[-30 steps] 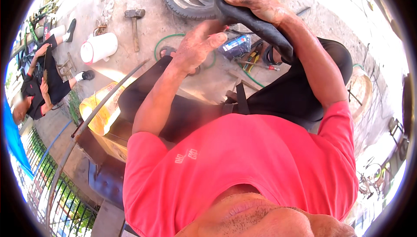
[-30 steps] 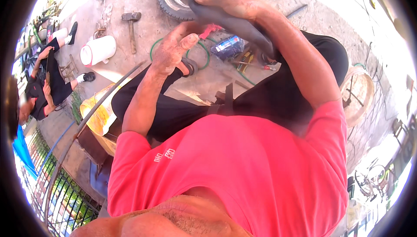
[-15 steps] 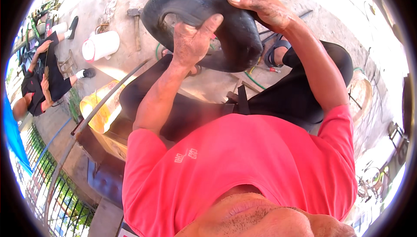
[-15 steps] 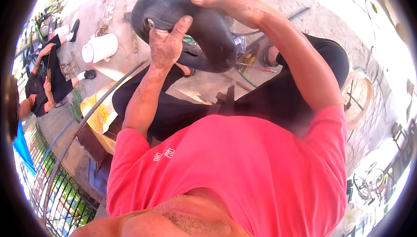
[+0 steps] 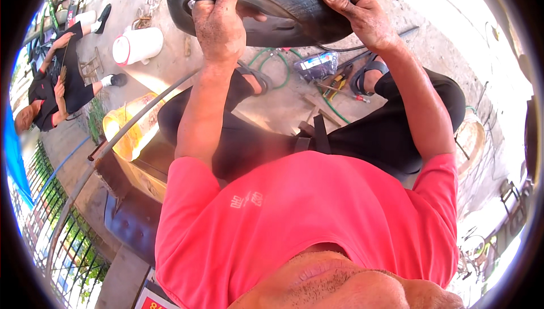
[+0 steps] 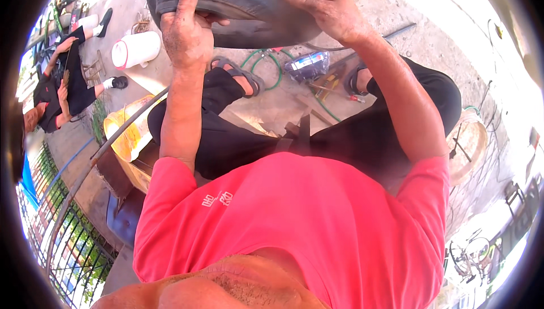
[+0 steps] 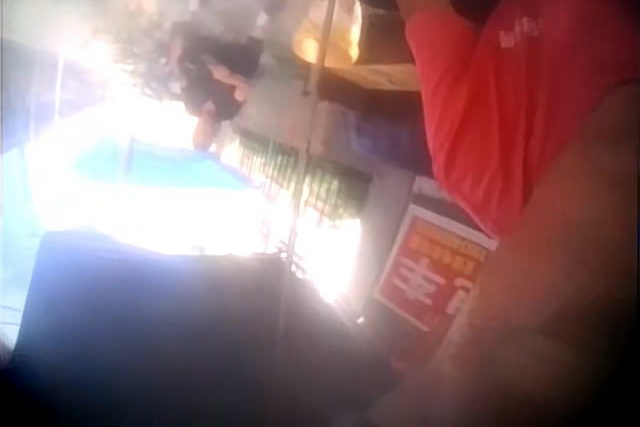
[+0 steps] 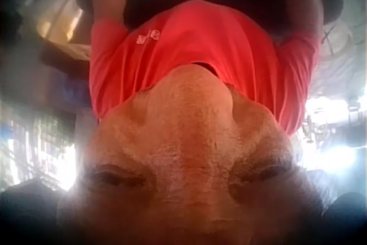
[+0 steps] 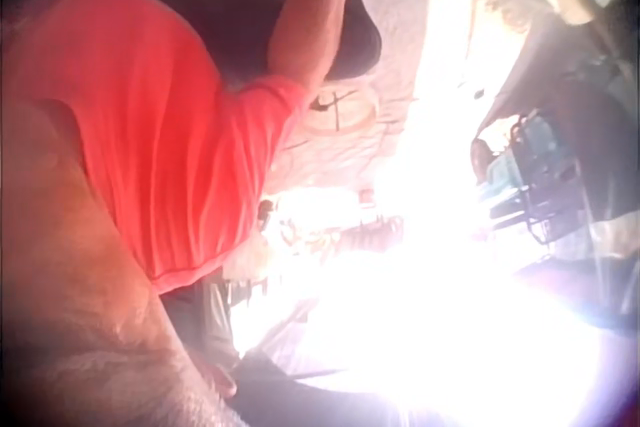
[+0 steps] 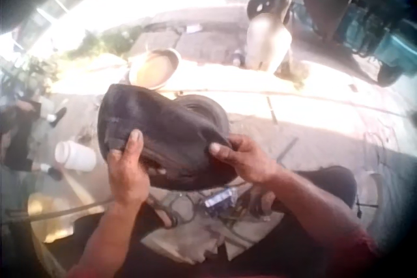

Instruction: The person searches for a rubber inner tube in a cluttered indoor storage area, carries it outside to a repair station, sits down, and inspects the surface of the tube by pulling it and rubbing it with their hands.

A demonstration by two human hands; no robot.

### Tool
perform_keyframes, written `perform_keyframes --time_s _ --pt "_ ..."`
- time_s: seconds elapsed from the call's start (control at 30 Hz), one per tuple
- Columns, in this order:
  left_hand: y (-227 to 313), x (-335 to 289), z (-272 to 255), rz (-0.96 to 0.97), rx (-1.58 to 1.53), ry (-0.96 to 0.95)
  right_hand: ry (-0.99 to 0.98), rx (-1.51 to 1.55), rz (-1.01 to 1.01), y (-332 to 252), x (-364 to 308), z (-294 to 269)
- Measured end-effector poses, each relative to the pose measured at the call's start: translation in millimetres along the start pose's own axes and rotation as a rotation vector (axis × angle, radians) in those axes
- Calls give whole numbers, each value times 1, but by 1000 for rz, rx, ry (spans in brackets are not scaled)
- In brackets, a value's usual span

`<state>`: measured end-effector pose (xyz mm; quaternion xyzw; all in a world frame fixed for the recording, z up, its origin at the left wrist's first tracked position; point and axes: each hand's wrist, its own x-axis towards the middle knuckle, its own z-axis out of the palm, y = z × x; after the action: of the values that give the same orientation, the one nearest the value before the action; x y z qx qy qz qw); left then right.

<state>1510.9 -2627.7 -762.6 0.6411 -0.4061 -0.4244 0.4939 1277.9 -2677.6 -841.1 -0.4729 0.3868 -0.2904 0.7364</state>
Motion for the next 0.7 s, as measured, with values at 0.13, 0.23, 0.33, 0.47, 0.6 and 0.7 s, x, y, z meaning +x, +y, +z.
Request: perform_keyframes --time_s 0.13,0.23,0.33,0.47,0.6,0.7 --pt "-36 4 -14 825 806 95 20 23 10 -6 0 -2" --pt "-53 7 -18 778 755 98 34 -4 47 -11 -2 -3" --pt "-24 -2 -7 272 36 -133 40 46 106 -9 -1 -4" --pt "-34 -1 -6 98 -549 -283 -11 110 113 -11 -1 -3" --pt "-46 -4 -11 225 -46 -398 -50 65 62 -7 -1 -8" --pt "-37 -17 12 265 -54 -395 -77 34 74 -13 -4 -4"
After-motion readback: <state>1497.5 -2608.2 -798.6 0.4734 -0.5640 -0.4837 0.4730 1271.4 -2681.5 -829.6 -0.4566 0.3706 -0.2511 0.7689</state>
